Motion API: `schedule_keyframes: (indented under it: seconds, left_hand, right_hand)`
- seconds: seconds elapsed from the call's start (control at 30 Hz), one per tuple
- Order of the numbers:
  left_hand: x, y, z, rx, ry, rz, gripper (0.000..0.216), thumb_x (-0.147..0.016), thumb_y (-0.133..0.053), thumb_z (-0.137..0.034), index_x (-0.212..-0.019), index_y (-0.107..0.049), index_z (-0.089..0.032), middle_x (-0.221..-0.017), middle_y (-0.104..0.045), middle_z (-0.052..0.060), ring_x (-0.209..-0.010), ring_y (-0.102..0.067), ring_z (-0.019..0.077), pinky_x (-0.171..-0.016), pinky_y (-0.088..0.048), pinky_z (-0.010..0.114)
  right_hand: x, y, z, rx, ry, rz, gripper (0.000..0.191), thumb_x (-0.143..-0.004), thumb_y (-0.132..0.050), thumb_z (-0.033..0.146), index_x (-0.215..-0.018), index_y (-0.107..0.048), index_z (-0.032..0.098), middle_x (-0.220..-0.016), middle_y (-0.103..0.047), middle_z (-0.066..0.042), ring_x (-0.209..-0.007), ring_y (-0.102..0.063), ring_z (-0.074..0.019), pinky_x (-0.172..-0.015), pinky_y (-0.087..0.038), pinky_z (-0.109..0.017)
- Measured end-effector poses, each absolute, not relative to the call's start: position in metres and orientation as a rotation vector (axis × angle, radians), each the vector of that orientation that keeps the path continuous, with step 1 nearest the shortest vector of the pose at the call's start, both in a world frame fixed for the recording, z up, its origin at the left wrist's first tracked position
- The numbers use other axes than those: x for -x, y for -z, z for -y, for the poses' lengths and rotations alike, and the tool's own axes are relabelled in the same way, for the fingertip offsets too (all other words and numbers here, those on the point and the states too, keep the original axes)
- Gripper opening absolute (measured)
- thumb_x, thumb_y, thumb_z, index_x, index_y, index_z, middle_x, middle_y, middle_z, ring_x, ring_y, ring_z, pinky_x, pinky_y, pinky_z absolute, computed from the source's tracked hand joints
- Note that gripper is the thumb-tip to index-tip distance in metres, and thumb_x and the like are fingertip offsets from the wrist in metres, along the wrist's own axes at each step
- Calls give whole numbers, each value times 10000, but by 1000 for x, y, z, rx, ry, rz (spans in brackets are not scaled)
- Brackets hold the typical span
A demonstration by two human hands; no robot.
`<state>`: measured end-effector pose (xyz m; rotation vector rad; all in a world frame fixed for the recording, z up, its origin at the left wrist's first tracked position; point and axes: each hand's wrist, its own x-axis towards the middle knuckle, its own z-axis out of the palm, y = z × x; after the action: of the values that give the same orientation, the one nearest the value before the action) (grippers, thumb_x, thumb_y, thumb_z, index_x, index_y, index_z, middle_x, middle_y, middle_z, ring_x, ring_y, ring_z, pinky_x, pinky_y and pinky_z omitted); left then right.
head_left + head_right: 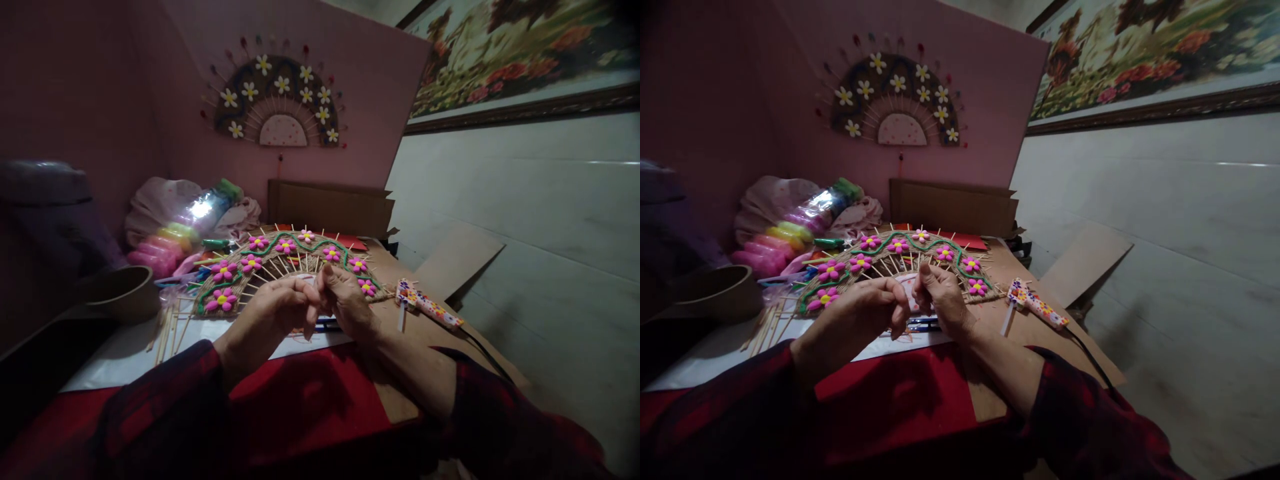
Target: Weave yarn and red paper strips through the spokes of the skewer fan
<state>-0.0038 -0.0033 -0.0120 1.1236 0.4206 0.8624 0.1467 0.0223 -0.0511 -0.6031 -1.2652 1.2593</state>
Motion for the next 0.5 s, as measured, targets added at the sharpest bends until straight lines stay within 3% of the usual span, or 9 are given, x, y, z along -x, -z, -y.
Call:
schedule_keyframes:
  seconds: [0.13, 0.27, 0.37, 0.5]
  left_hand:
    - [5, 12, 1, -1050, -890, -450, 26, -693, -593, -165, -711, -593, -147, -505, -477, -29, -459, -415, 83, -490, -350, 229]
    - [8, 14, -7, -1113, -1109, -621, 169, -615, -629, -108, -779, -603, -145, -534, -494, -42, -474, -428, 79, -495, -350, 224]
    - [14, 14, -14, -1427, -1175, -833, 113, -654, -637, -198, -752, -617, -145, -570, -538, -21, -480, -452, 99, -477, -352, 237]
    - [22, 12, -20, -2147, -904, -1231, 116, -712, -568, -224, -644, -645, -170, -583, -604, 28, -543, -515, 148, -509, -334, 257]
  right_hand:
    - [-146, 49, -20, 678, -1179, 1290, 373, -797, -611, 473, -620, -467, 178, -459, -391, 80, -361, -291, -45, -350, -211, -189]
    - [-145, 46, -16, 807, -903, 1352, 289, -737, -698, 380, -687, -489, 186, -542, -422, 74, -446, -341, -60, -408, -266, -199]
    - [-145, 48, -15, 820, -814, 1445, 250, -780, -660, 374, -719, -504, 187, -604, -463, 52, -519, -387, -74, -477, -310, -207]
    - [-146, 50, -14, 820, -828, 1481, 346, -856, -534, 469, -658, -487, 188, -555, -439, 45, -476, -347, -77, -452, -272, -215]
